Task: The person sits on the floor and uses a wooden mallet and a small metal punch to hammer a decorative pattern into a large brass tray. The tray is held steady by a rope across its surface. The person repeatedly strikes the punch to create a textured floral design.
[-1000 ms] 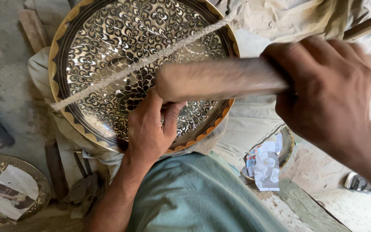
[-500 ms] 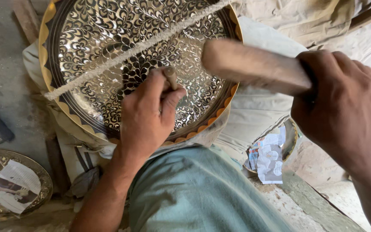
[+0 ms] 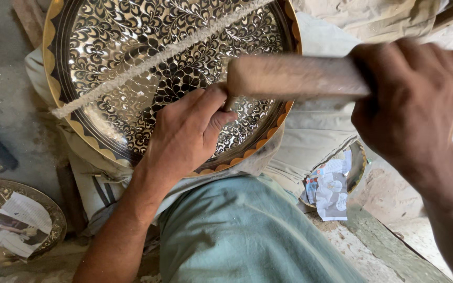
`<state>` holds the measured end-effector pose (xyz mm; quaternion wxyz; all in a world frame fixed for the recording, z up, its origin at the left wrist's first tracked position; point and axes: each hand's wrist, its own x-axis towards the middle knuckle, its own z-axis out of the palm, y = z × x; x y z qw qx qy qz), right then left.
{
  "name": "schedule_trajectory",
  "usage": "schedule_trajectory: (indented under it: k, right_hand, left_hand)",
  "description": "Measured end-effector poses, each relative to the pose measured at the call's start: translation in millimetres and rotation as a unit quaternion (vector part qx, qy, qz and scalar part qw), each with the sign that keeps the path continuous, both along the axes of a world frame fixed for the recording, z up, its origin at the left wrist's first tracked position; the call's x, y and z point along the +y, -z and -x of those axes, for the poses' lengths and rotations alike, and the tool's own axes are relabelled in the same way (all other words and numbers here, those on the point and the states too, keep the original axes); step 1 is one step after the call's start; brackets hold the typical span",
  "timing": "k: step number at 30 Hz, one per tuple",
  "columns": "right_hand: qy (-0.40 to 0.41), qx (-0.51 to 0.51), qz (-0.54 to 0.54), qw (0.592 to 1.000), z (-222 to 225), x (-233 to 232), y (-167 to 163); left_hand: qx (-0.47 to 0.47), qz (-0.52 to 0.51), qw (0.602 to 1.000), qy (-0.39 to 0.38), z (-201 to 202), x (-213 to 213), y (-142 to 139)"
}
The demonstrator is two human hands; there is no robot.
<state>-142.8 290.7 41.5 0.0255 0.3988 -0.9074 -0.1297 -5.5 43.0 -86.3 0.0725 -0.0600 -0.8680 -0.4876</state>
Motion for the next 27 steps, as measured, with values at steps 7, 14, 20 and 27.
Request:
schedule_trajectory:
  k: [7, 14, 20, 27]
  right_hand:
    - [0.079, -0.106, 0.116, 0.984, -3.0, -5.2, 6.1]
    - [0.075, -0.189, 0.242, 0.949, -2.2, 3.9, 10.5]
    - [0.109, -0.211, 0.247, 0.940, -5.1, 12.8, 15.9]
    - [0.084, -0.102, 0.141, 0.981, -4.9, -10.2, 8.9]
  left_hand:
    - [-0.016, 0.010, 1.000, 0.012, 2.9, -1.8, 3.5]
    - [-0.006, -0.006, 1.000, 0.016, 3.6, -4.2, 0.8]
    - [0.000, -0.006, 1.000, 0.015, 6.1, -5.2, 0.5]
    - [-0.006, 0.002, 1.000, 0.023, 7.7, -7.6, -1.9]
